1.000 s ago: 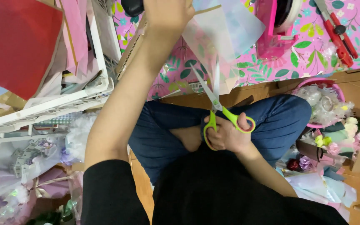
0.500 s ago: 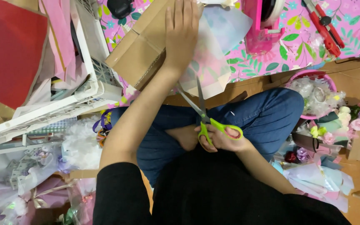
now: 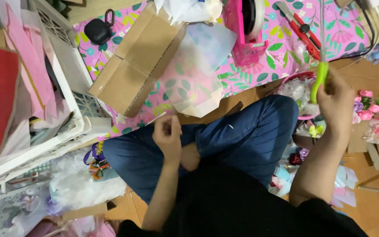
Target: The person wraps a small bouquet of artificial flowers using decorative paper, scissors, and tape.
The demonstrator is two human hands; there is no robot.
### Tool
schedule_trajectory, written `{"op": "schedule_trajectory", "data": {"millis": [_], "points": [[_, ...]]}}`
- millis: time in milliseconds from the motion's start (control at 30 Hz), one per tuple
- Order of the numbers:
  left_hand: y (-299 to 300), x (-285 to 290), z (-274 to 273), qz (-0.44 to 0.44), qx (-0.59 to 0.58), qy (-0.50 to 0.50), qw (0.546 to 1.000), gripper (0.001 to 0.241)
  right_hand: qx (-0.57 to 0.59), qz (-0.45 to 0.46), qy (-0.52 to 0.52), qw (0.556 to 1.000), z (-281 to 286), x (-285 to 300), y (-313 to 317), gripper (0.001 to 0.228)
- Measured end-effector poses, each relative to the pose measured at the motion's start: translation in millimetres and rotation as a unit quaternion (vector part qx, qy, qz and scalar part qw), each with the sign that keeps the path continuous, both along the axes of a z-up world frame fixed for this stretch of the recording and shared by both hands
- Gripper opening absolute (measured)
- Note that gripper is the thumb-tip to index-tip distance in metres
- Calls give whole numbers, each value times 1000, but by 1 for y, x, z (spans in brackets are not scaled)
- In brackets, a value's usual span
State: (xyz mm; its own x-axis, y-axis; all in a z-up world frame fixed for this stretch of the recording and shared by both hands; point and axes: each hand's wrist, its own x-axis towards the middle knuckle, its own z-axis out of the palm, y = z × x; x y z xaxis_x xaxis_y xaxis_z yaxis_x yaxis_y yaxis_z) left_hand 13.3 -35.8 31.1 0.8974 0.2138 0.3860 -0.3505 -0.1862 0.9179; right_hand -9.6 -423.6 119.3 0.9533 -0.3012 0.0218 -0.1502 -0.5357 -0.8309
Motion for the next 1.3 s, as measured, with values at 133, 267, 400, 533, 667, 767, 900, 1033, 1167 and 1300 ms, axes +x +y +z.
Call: {"op": "schedule_trajectory", "data": {"millis": [133, 267, 400, 533, 667, 767, 900, 1033, 1167, 1300], "points": [[-12, -21, -71, -86, -222, 259, 936, 21, -180, -80, 40, 980, 28, 58, -1, 48], [-14, -1, -43, -128, -211, 276, 929, 32, -216, -40, -8, 976, -2, 85, -3, 35], [-12, 3, -9, -135, -248, 371, 885, 48, -283, -48, -119, 950, -31, 103, -66, 25], [-12, 4, -1, -142, -243, 344, 896, 39, -354, -1, -122, 927, -49, 127, -137, 38], [-17, 9, 1, -109, -261, 353, 892, 35, -332, 6, -69, 941, -115, 127, -224, 42], [-23, 7, 7, -123, -274, 328, 896, 24, -304, 83, -156, 936, -139, 121, -249, 20], [-38, 0, 8, -178, -291, 347, 874, 31, -235, 6, -86, 968, -44, 61, -15, 16], [-58, -26, -16, -250, -362, 331, 835, 25, 226, 99, 38, 968, -103, 22, 82, 93], [-63, -49, -9, -292, -303, 329, 845, 24, 288, 34, -8, 957, -87, 4, 114, 48], [-46, -43, 12, -233, -140, 330, 904, 35, 173, 50, 4, 984, -38, -11, 131, 29]]}}
